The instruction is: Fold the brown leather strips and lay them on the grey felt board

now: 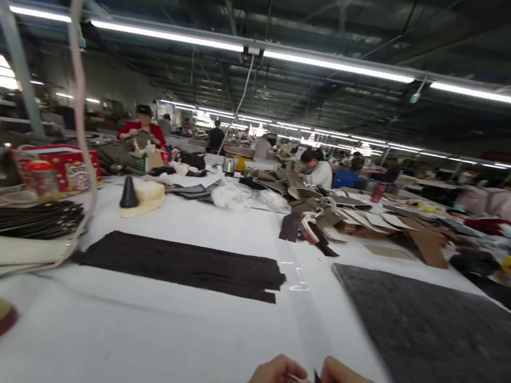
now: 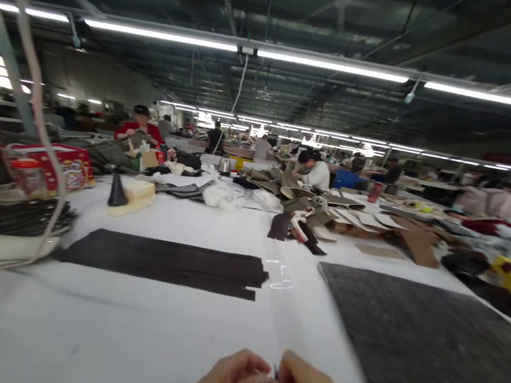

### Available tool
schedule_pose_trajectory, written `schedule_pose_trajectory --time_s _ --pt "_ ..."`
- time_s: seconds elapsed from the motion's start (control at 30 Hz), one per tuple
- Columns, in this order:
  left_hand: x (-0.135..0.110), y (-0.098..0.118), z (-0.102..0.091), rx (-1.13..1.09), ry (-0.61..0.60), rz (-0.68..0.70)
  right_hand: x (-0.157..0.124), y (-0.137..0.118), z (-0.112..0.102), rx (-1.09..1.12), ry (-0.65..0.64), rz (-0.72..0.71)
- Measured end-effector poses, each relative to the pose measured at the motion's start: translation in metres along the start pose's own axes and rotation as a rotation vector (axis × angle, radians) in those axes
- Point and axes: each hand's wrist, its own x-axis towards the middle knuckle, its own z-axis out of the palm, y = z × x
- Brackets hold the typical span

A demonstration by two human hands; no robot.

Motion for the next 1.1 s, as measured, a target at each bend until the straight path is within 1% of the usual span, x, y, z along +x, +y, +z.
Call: schedule_pose_trajectory --time_s 0.1,0.2,0.3,0.37,0.43,0.5,0.6,0.7,0.83,0.9,1.0,1.07,1.1 --pt "-0.038 -0.003 -0.044 -0.019 0.1 0.054 0.014 -0.037 0.056 0.119 -0.111 -0.082" --pt "-0.078 -0.002 -0.081 -0.012 0.188 0.119 0.024 -0.068 0.103 0.25 -0.233 -0.179" --pt "-0.117 0.001 -0.108 -0.005 0.308 0.124 0.025 -0.095 0.145 0.373 -0.328 -0.266" --pt "-0.141 0.004 -0.122 0.002 0.437 0.099 0.021 -0.11 0.168 0.428 -0.334 -0.315" --pt "-0.162 0.006 -0.133 -0.031 0.562 0.067 0.015 -0.124 0.186 0.491 -0.328 -0.356" --pt "-0.178 0.008 -0.143 -0.074 0.636 0.058 0.011 -0.135 0.197 0.547 -0.318 -0.383" --pt "-0.193 0.011 -0.157 -0.061 0.67 0.07 0.013 -0.147 0.203 0.536 -0.306 -0.398" --pt "-0.2 0.011 -0.17 -0.033 0.704 0.072 0.022 -0.156 0.201 0.41 -0.282 -0.419" --pt "-0.207 0.012 -0.181 0.035 0.762 0.089 0.036 -0.175 0.2 0.134 -0.257 -0.491" --pt "-0.213 0.012 -0.184 0.089 0.79 0.091 0.041 -0.188 0.204 0.039 -0.297 -0.489" --pt "-0.225 0.014 -0.189 0.171 0.854 0.096 0.043 -0.203 0.216 -0.011 -0.399 -0.46" --pt "-0.236 0.014 -0.192 0.299 0.927 0.088 0.043 -0.208 0.225 -0.017 -0.419 -0.466" --pt "-0.242 0.014 -0.193 0.4 0.977 0.078 0.043 -0.21 0.229 -0.016 -0.415 -0.477"
